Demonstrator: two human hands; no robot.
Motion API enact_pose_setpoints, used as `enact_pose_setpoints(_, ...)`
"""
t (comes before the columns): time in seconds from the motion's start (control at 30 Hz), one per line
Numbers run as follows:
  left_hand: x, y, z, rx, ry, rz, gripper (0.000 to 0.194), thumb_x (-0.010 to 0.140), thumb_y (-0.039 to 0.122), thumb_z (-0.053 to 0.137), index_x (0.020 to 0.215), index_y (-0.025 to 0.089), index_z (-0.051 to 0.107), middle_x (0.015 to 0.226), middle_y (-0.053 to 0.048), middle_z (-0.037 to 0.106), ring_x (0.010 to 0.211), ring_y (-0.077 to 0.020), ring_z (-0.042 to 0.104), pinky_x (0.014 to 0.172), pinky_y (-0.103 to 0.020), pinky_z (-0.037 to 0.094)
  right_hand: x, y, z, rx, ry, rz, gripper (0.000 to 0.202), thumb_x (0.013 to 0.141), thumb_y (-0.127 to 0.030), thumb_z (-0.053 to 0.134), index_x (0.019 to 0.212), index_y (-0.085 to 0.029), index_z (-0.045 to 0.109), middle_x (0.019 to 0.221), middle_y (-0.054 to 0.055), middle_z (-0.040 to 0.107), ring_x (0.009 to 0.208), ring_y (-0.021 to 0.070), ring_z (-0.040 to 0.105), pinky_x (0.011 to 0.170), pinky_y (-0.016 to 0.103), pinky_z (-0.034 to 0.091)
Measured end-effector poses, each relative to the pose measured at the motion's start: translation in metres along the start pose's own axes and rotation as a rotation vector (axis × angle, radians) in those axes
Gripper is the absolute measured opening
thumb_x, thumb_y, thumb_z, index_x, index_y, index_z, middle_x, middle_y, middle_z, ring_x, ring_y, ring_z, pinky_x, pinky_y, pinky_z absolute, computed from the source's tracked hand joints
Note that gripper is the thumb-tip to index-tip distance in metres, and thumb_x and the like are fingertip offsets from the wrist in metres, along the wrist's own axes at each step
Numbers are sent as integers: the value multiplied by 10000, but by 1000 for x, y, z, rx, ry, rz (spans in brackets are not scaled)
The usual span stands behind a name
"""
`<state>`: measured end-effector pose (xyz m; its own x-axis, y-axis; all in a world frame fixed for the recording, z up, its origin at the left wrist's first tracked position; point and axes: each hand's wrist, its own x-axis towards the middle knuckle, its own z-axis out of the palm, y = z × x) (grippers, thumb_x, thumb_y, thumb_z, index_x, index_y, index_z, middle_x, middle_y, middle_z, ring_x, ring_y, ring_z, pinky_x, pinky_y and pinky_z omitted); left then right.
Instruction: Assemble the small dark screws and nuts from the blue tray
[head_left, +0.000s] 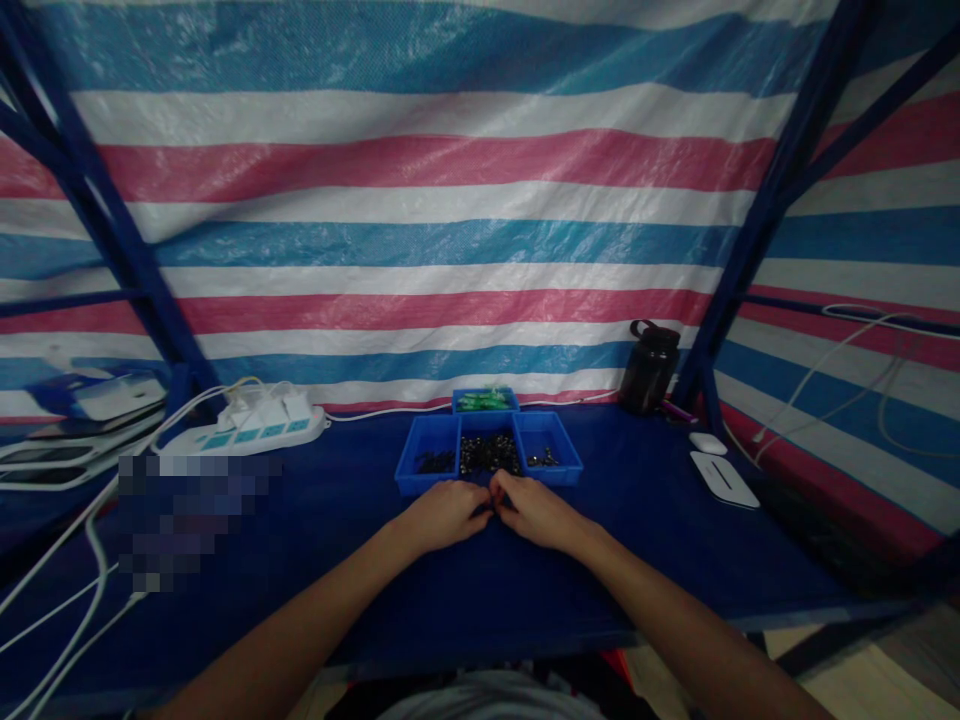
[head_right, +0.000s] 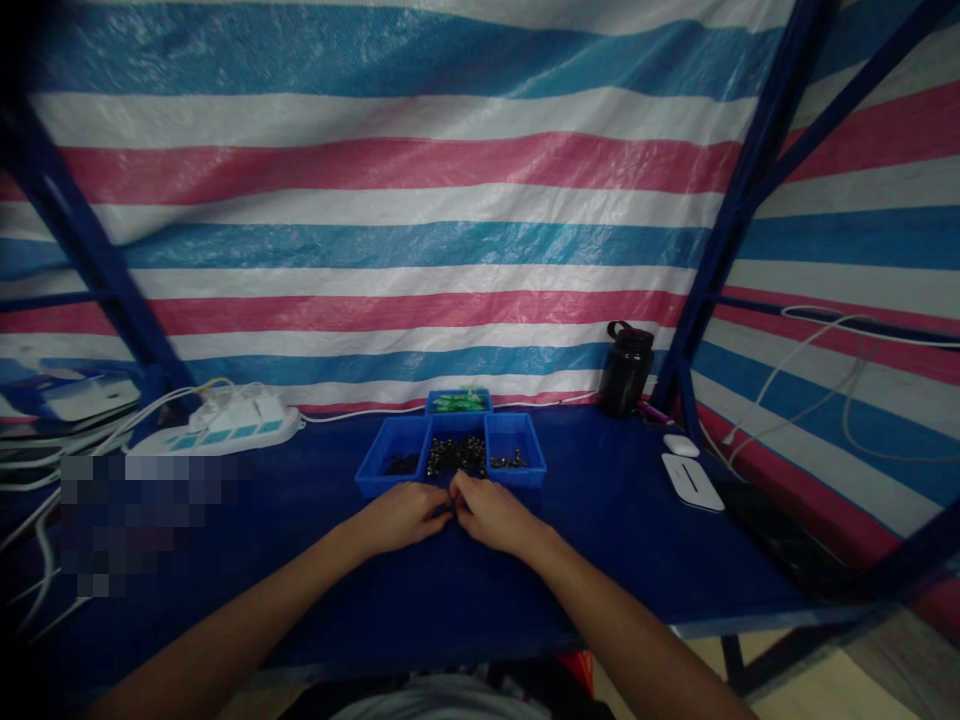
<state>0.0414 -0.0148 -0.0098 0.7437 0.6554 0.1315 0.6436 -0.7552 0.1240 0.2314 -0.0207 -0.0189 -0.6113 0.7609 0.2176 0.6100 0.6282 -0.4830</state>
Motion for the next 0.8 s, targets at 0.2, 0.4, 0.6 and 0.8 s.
enact_pose_setpoints(0.2,-1,3,-3,3,-10,27,166,887,205,453,843,166,609,805,-37,664,720,-156,629,621,-207,417,0,-3,-4,-1,12,-20,202,787,-94,516,965,-186,494,883,21,625,809,158,590,682,229,376)
enact_pose_setpoints(0.4,-1,-1,-1,21,2,-20,191,918,244,422,889,171,597,834,-47,664,781,-183,637,662,-236,437,1,0,-8,-98,-31,9,92,845,-166,485,876,-162,571,875,53,634,835,168,583,733,246,386)
enact_pose_setpoints(0.6,-1,-2,-1,15,-9,-57,205,930,269,410,882,178,587,825,-49,660,776,-188,636,662,-242,439,2,3,-10,-101,-49,2,131,826,-143,491,896,-158,601,866,45,650,804,153,587,713,229,381)
enact_pose_setpoints(0.8,-1,-1,-2,42,-11,-59,212,928,281,408,887,177,588,811,-53,659,749,-187,629,646,-243,440,-1,1,-12,-116,-103,60,168,856,-203,487,962,-164,610,734,24,645,656,138,566,592,221,334)
